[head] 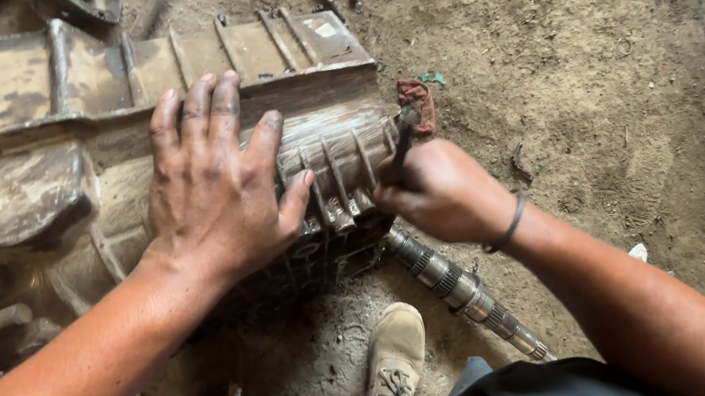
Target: The person scrapes the surface of a large metal part with a small metal tool while seated on the floor. The left hand stabilizes the part while the right hand repeatedly scrapes along the ridges.
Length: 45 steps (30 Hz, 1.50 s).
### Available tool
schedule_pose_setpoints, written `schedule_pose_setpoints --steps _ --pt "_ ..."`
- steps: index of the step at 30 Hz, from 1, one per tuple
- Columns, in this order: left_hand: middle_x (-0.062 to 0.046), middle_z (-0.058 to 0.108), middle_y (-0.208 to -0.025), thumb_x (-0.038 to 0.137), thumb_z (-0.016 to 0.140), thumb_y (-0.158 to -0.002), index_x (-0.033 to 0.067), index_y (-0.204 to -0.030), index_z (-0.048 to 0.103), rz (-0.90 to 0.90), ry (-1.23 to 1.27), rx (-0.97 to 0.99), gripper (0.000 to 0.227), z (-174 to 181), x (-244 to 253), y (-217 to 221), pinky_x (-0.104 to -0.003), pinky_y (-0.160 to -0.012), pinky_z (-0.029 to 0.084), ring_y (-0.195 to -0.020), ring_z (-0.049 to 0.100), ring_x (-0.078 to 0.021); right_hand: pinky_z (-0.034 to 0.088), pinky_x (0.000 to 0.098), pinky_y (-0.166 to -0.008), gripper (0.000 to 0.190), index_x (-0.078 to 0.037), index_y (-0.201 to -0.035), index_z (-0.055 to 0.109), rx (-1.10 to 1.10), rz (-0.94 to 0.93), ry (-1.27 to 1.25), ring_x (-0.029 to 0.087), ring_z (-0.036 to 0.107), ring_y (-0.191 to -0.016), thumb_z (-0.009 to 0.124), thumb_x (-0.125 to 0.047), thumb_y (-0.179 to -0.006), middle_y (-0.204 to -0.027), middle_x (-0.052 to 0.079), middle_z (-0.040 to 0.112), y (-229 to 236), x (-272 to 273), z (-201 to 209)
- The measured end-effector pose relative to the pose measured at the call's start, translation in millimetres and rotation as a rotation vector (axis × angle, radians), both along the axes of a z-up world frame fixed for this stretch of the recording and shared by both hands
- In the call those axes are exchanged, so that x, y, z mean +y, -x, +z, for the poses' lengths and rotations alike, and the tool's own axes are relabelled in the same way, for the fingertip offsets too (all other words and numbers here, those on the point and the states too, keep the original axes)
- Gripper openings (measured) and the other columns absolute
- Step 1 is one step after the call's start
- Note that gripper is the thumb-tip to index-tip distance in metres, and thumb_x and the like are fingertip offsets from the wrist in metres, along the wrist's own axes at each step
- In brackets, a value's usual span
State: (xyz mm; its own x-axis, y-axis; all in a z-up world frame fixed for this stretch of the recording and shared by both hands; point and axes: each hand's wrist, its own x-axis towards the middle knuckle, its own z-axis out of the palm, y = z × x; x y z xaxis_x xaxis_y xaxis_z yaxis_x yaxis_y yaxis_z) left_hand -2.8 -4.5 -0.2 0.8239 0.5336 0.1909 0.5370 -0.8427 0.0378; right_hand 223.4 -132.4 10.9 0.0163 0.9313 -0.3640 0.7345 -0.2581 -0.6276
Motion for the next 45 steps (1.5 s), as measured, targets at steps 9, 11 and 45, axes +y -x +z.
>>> schedule_pose_setpoints --steps 9,11,45 --pt "-0.038 0.051 -0.148 0.055 0.066 -0.094 0.0011 -0.132 0.068 -0.017 -0.038 -0.047 0.066 -0.1 -0.8 2.3 -0.058 -0.122 0.020 -0.143 0.042 -0.0488 0.051 0.0420 -0.054 0.023 -0.013 -0.082 0.072 -0.273 0.023 0.001 0.024 0.061 -0.049 0.057 -0.024 -0.096 -0.058 0.008 0.066 -2.2 14.8 1.7" --pt "-0.039 0.051 -0.148 0.054 0.066 -0.094 0.0015 -0.132 0.068 -0.023 -0.029 -0.052 0.065 -1.5 -1.2 3.7 -0.058 -0.123 0.020 -0.144 0.043 -0.0488 0.050 0.0427 -0.053 0.028 -0.009 -0.078 0.071 -0.325 0.051 -0.109 0.025 0.060 -0.047 0.058 -0.024 -0.098 -0.057 0.010 0.065 0.8 11.5 -1.8" --pt "-0.038 0.049 -0.150 0.054 0.065 -0.095 0.0016 -0.129 0.068 -0.005 -0.027 -0.038 0.063 -5.8 -0.3 4.8 -0.058 -0.123 0.018 -0.145 0.041 -0.0484 0.052 0.0409 -0.054 0.032 -0.004 -0.074 0.070 -0.094 -0.054 -0.130 0.022 0.064 -0.051 0.058 -0.023 -0.096 -0.061 0.011 0.068 8.9 1.8 4.7"
